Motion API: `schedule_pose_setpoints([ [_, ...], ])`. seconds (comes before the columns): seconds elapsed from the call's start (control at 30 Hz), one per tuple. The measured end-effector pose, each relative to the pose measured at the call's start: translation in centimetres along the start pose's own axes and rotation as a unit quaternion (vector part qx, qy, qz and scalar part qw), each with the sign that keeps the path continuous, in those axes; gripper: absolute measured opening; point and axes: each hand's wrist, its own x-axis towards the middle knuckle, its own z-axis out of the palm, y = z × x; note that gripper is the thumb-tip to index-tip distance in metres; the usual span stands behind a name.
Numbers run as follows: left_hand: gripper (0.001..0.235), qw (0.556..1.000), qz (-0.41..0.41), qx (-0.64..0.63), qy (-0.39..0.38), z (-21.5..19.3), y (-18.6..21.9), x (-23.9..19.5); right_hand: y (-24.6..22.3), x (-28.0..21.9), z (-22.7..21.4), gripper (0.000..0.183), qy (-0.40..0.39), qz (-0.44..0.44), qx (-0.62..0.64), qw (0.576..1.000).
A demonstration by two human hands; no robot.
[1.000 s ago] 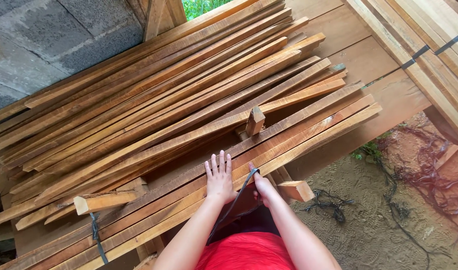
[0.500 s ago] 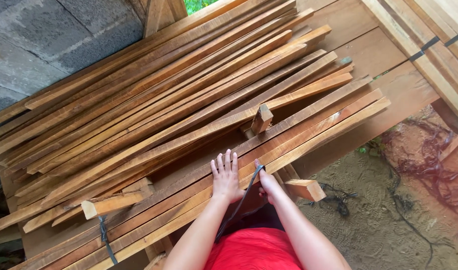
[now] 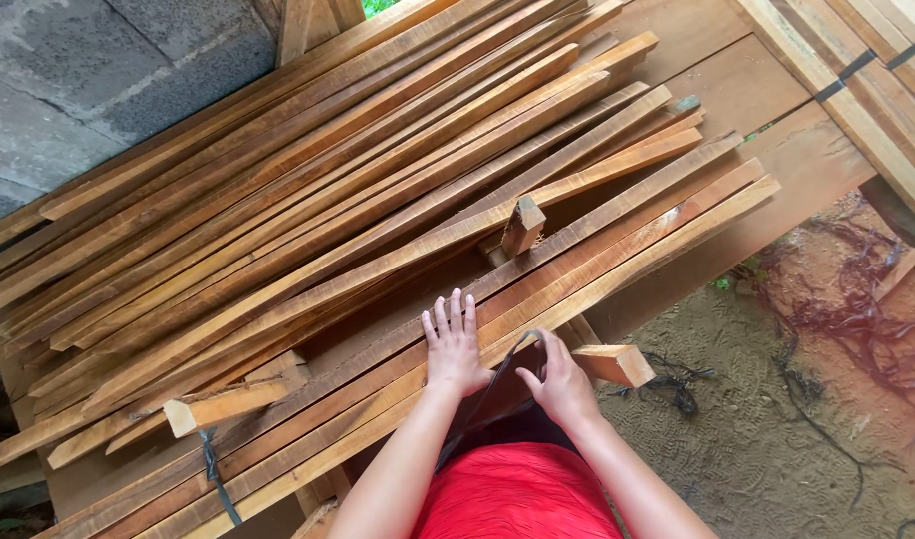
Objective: The person arranges a stack of long, thin wooden planks on a wooden surface. They then use black plastic straps to tie the planks together, wrapping the straps around the stack and securing them by hand.
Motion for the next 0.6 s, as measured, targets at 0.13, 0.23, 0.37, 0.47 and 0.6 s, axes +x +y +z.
schedule_pose_setpoints([
  [0.13,0.144,0.999,0.0,0.049,-0.009,0.0,0.0,0.0,-1.5,0.0,-1.2,0.059,0.037,-0.083,-0.035,0.995],
  [0.23,0.145,0.999,-0.002,0.043,-0.019,0.5,0.0,-0.2,-1.6,0.5,-1.1,0.056,0.036,-0.151,0.01,0.988],
  [0.37,0.141,0.999,0.001,0.042,0.015,0.6,-0.2,0.1,-0.2,2.6,0.6,0.02,0.04,-0.133,0.159,0.978],
  [0.47,0.138,1.0,0.006,0.023,0.003,-0.5,-0.2,-0.6,0.9,3.8,1.7,0.026,-0.005,0.017,0.234,0.972],
  [0.6,0.116,0.938,0.149,-0.182,0.255,2.8,-1.8,-0.1,2.5,4.7,3.7,0.033,-0.053,0.074,0.24,0.967],
])
